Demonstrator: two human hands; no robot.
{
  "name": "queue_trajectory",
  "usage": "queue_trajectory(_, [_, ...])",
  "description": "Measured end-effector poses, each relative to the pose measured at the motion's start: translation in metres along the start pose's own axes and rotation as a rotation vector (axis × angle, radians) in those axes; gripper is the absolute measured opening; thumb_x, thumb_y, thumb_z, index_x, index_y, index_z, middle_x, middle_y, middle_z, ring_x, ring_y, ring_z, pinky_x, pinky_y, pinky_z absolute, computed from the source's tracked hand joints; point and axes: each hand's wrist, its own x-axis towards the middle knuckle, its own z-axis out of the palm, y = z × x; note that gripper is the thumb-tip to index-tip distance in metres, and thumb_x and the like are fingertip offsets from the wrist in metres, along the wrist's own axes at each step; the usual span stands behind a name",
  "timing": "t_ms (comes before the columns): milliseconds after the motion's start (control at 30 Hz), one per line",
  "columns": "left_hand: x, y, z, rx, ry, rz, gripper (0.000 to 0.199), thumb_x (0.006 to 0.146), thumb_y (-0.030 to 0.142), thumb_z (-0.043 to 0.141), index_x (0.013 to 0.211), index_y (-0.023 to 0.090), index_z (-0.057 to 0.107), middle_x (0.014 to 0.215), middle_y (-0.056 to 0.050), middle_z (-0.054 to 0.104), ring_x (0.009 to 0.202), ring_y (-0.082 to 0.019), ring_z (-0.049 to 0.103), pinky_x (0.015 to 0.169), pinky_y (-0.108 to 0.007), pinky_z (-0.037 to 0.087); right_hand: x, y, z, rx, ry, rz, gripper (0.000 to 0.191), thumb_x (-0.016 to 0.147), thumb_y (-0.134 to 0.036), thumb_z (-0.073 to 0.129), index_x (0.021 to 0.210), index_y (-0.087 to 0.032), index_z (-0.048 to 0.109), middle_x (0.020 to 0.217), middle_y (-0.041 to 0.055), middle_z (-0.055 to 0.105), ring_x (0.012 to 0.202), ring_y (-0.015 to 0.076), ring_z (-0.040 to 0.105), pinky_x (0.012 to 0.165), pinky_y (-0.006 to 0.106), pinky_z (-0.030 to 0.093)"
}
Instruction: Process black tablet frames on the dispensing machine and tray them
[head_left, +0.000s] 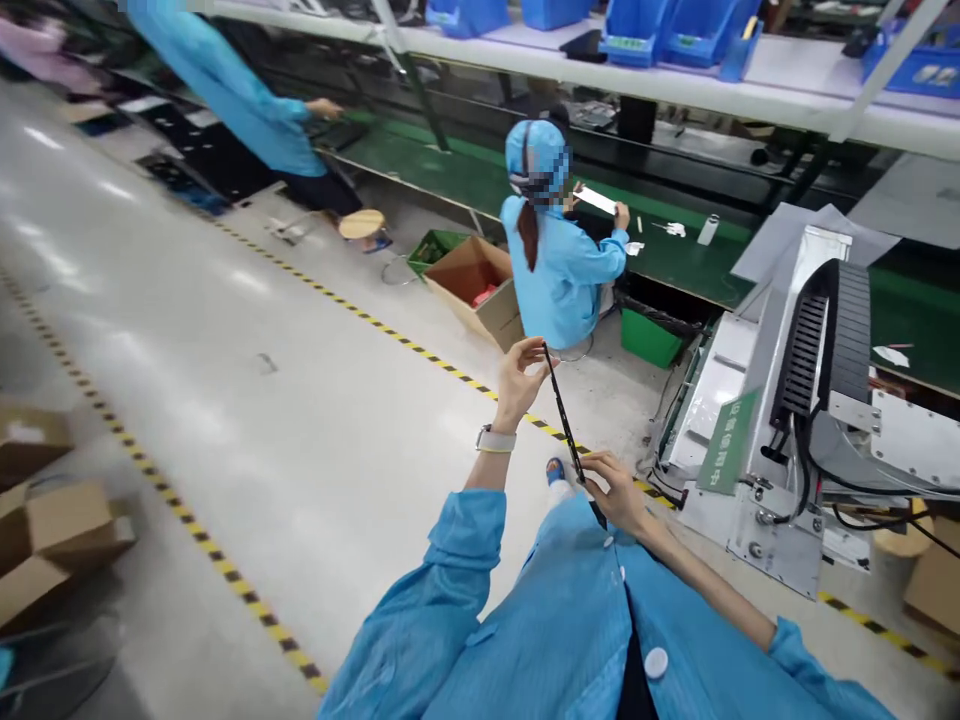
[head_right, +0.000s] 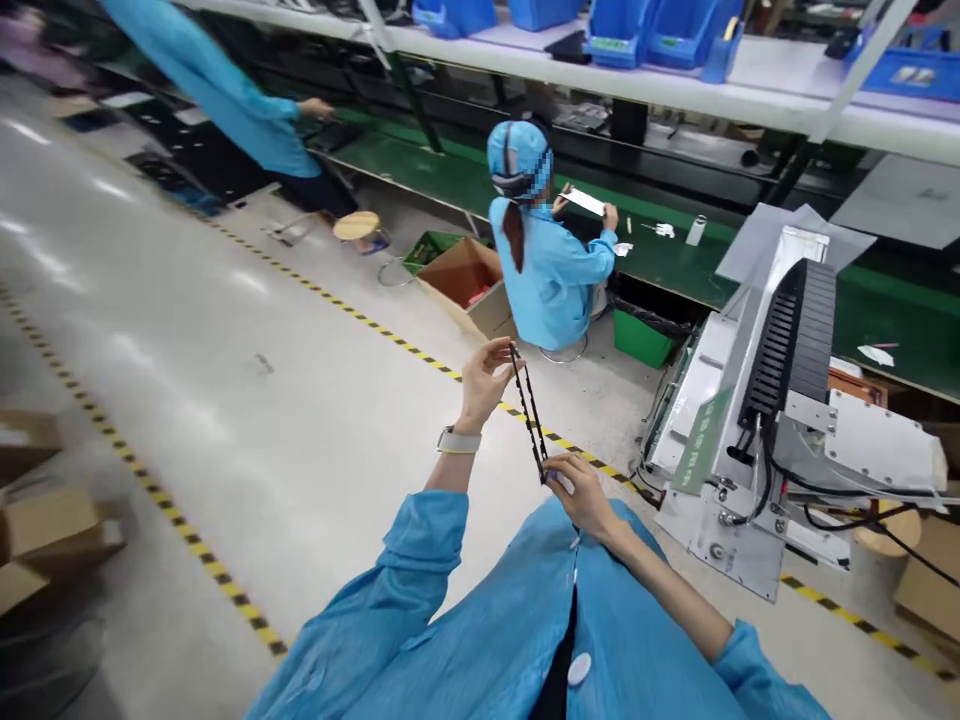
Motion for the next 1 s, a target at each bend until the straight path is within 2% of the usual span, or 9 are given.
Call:
queue_trajectory(133, [0.072, -0.043, 0.022, -0.059, -0.129, -0.050, 0.066, 0.075, 0.060, 0.101, 0.122, 0.019, 0.078, 0.116, -0.012, 0.083, 0.106, -0.025, 0.080, 0.100, -0.041, 0.067, 0.051, 0.015, 0.020, -0.042, 0.119, 0.101, 0.023, 0.112, -0.029, 0.066, 0.131, -0.028, 0.077, 0.123, 0.0094, 0.077, 0.119, 0.0252, 0.073, 0.106, 0.044, 0.062])
queue_trajectory(267, [0.143, -0.070, 0.041, -0.100, -0.240, -0.098, 0.060, 0.076, 0.062, 0.100, 0.114, 0.019, 0.081, 0.111, -0.012, 0.083, 0.102, -0.026, 0.081, 0.099, -0.042, 0.068, 0.112, 0.017, 0.031, -0.082, 0.211, 0.153, 0.021, 0.112, -0.032, 0.066, 0.128, -0.027, 0.078, 0.119, 0.0098, 0.078, 0.116, 0.0254, 0.073, 0.101, 0.043, 0.062])
queue_trajectory(400, [0.202, -0.093, 0.065, -0.126, -0.343, -0.147, 0.062, 0.075, 0.064, 0.099, 0.112, 0.018, 0.081, 0.110, -0.013, 0.084, 0.102, -0.027, 0.081, 0.101, -0.043, 0.067, 0.165, 0.020, 0.031, -0.115, 0.312, 0.180, 0.019, 0.112, -0.035, 0.067, 0.125, -0.027, 0.078, 0.118, 0.0092, 0.078, 0.116, 0.0252, 0.073, 0.103, 0.043, 0.061])
queue_trajectory(533, [0.244, -0.123, 0.101, -0.147, -0.430, -0.201, 0.064, 0.075, 0.066, 0.098, 0.113, 0.018, 0.081, 0.110, -0.013, 0.084, 0.102, -0.027, 0.081, 0.100, -0.043, 0.067, 0.204, 0.034, 0.020, -0.141, 0.390, 0.208, 0.018, 0.113, -0.037, 0.067, 0.124, -0.027, 0.078, 0.118, 0.0077, 0.079, 0.114, 0.0237, 0.074, 0.104, 0.042, 0.060])
queue_trajectory(667, [0.280, -0.155, 0.147, -0.157, -0.473, -0.244, 0.064, 0.075, 0.066, 0.098, 0.112, 0.017, 0.082, 0.108, -0.013, 0.084, 0.099, -0.027, 0.080, 0.099, -0.045, 0.068, 0.239, 0.061, -0.004, -0.161, 0.435, 0.218, 0.018, 0.114, -0.038, 0.066, 0.122, -0.026, 0.077, 0.116, 0.0078, 0.080, 0.113, 0.0234, 0.074, 0.102, 0.042, 0.058])
queue_trajectory(767, [0.310, -0.178, 0.186, -0.161, -0.486, -0.265, 0.063, 0.074, 0.065, 0.099, 0.111, 0.018, 0.082, 0.108, -0.013, 0.084, 0.101, -0.028, 0.081, 0.102, -0.047, 0.067, 0.269, 0.092, -0.032, -0.170, 0.451, 0.217, 0.020, 0.114, -0.039, 0.064, 0.121, -0.025, 0.076, 0.115, 0.0088, 0.080, 0.113, 0.0243, 0.073, 0.103, 0.043, 0.057])
queue_trajectory(1000, [0.394, -0.221, 0.278, -0.183, -0.460, -0.320, 0.070, 0.069, 0.068, 0.100, 0.112, 0.017, 0.081, 0.114, -0.016, 0.084, 0.109, -0.033, 0.082, 0.110, -0.056, 0.065, 0.339, 0.167, -0.131, -0.182, 0.381, 0.259, 0.027, 0.114, -0.046, 0.065, 0.121, -0.024, 0.078, 0.116, 0.0103, 0.080, 0.110, 0.0257, 0.073, 0.100, 0.044, 0.056])
